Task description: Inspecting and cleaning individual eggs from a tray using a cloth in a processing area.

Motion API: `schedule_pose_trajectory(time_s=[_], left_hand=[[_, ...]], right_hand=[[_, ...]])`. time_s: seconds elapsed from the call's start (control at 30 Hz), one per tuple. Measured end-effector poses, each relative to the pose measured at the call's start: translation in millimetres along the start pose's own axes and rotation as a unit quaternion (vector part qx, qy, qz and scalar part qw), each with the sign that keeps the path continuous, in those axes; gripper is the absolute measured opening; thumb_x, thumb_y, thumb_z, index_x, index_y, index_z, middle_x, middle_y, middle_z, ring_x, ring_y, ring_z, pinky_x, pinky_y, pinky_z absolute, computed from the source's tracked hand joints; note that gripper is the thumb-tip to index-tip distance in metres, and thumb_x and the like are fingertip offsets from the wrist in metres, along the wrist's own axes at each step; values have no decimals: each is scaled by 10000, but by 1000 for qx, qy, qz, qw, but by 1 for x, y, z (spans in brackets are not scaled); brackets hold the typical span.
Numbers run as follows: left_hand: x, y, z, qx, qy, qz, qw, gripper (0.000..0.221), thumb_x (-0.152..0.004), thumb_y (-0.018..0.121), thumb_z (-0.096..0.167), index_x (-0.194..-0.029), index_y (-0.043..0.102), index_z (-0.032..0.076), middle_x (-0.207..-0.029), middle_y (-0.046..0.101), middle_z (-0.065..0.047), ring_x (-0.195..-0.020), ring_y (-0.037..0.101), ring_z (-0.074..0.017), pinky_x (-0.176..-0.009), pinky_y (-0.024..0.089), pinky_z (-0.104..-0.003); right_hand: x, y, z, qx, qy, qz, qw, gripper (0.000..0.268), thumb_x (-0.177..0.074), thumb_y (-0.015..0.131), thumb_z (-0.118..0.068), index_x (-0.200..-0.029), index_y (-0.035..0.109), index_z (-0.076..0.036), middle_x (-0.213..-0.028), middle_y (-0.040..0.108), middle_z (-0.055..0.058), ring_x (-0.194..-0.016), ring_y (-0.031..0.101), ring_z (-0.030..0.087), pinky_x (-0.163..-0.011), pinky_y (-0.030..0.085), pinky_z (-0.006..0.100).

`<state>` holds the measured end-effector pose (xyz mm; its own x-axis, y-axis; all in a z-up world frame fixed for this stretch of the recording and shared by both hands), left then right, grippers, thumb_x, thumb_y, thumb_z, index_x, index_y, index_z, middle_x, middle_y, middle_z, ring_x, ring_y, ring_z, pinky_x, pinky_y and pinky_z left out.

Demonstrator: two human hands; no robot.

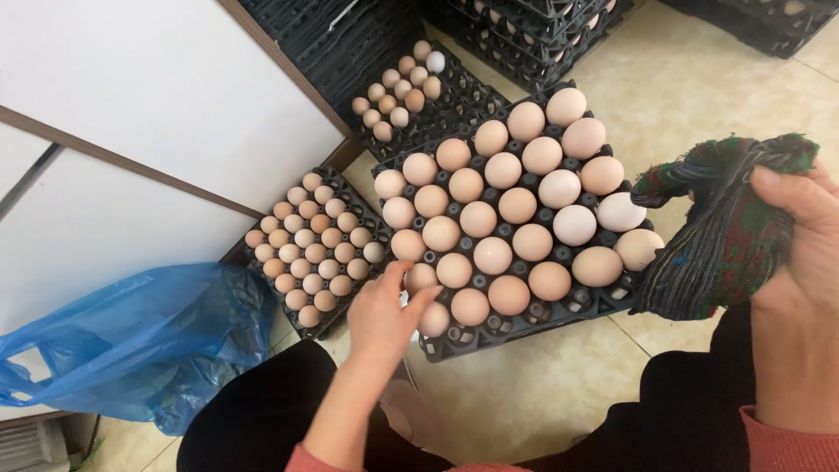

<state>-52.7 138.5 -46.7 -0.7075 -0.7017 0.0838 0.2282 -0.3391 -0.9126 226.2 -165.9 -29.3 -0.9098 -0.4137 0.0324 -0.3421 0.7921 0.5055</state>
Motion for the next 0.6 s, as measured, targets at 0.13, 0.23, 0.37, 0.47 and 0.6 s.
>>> schedule_pose_trajectory(time_s=[0.13,0.23,0.37,0.47,0.6], left_hand=[[4,0,3,88,-57,5,994,479,-793,784,377,-1217,687,174,-908,704,-41,-837,668,-193,-748,544,-338],[9,2,-15,540,-135,-23,831,385,-828,728,7,-1203,640,-1,-1042,713,-150,-928,667,-209,-857,520,-306],[16,-13,-18,678,-146,-49,719,606,-776,583,32,-1378,523,-9,-1152,640,-254,-904,642,-296,-724,482,-339],[17,-13,-10,712,-122,-90,686,593,-772,653,81,-1355,561,25,-1117,727,-268,-921,733,-342,-660,553,-310],[16,-9,-3,619,-142,-83,768,507,-845,666,89,-1338,584,0,-1148,663,-168,-926,604,-202,-748,464,-287]], right_hand=[[2,-1,3,30,16,55,998,256,-908,631,-110,-1159,653,-159,-1147,743,-7,-884,728,52,-797,635,168],[-8,-9,8,12,14,-37,999,371,-913,646,-192,-1265,667,-76,-1071,746,24,-775,732,60,-688,625,133],[-4,-19,24,141,17,17,990,444,-1022,572,-387,-1378,548,-121,-1218,604,-25,-1035,617,49,-953,549,181],[-6,-19,25,100,32,7,994,396,-1013,585,-364,-1334,587,-131,-1164,650,-33,-963,646,35,-876,558,154],[-9,-27,26,4,67,-20,998,326,-983,616,-283,-1255,664,-110,-1080,736,-17,-839,711,37,-759,597,134]])
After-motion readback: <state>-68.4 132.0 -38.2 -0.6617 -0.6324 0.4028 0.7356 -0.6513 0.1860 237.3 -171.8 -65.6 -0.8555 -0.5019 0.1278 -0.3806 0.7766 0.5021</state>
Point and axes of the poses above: each hand's wrist, its own x-axis away from the middle knuckle, its own y-axis out of the palm, z = x × y, the point moved 4 cm from there along -x, towards the middle knuckle
